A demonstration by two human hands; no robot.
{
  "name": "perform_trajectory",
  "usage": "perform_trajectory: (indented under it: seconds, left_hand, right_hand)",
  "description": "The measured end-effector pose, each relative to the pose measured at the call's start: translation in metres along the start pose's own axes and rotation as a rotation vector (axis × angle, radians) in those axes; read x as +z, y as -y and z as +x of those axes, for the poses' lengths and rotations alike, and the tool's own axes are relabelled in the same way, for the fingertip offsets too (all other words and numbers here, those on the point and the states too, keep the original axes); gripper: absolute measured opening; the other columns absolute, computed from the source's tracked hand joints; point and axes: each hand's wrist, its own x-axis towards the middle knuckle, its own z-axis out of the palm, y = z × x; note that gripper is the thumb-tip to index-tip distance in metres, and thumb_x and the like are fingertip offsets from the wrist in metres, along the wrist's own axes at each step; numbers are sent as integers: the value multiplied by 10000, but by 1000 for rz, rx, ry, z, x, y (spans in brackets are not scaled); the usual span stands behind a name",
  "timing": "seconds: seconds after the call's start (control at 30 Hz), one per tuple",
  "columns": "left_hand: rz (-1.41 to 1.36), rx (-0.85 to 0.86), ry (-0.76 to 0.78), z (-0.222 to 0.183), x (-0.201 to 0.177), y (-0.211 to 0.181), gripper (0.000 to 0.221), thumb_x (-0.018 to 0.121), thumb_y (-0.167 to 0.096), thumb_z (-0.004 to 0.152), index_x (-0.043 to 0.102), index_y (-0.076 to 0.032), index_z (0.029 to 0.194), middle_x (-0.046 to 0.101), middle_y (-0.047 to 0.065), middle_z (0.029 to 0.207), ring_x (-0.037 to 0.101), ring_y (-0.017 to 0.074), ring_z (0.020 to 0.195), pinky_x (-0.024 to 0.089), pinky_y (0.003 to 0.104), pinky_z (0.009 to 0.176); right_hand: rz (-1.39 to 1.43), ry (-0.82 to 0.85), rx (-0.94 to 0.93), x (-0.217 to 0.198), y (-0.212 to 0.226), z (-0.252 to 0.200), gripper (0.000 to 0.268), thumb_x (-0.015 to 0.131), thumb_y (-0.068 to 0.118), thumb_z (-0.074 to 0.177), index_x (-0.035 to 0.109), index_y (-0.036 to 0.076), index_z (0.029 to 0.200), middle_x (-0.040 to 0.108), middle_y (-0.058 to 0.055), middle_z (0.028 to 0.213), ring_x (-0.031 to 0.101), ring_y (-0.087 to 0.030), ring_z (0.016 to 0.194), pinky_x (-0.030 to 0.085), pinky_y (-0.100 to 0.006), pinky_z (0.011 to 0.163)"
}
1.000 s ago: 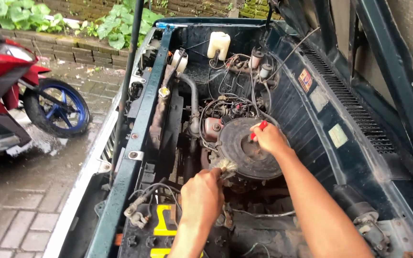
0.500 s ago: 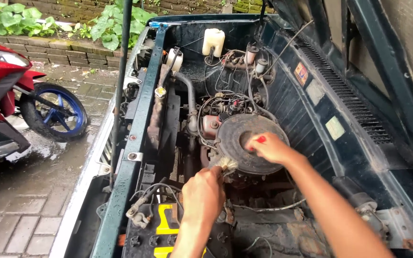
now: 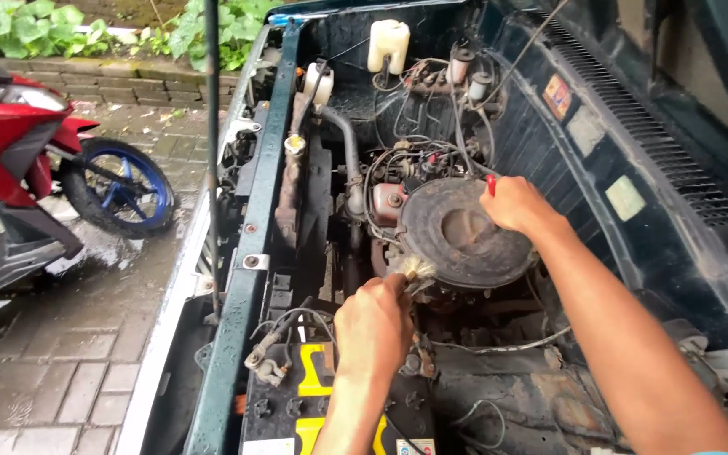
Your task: Cleaning the exterior of an air filter housing in a car engine bay using a small brush
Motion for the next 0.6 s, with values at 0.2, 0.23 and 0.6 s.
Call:
perform_trajectory:
  seconds: [0.2,0.23,0.6]
  left_hand:
    - [12,-2,42,1,1,-4,151,597,-230,971,701,-228,1081,703,110,858,715,432,768,561,551,648]
    - [14,-1,45,1,0,-4,151,597,-230,971,701,-228,1081,703,110,858,715,432,768,561,551,648]
    - [41,1,35,2,5,-3,118,602,-259,981,699,-226,1038,708,95,842,728,407,771,580,534,666]
  right_hand:
    - [380,62,-285,38,-11,34,265,531,211,1023,765,151,1133,775,-10,1105,722,-157,931,516,-302,841]
    - [383,63,-282,41,-17,40,265,531,211,1023,765,151,1133,775,-10,1105,722,-157,931,516,-302,841]
    - [429,207,-119,7,-42,16,378,452,157,1040,746,-80,1024,769,-241,1005,756,-317,777,635,-382,796]
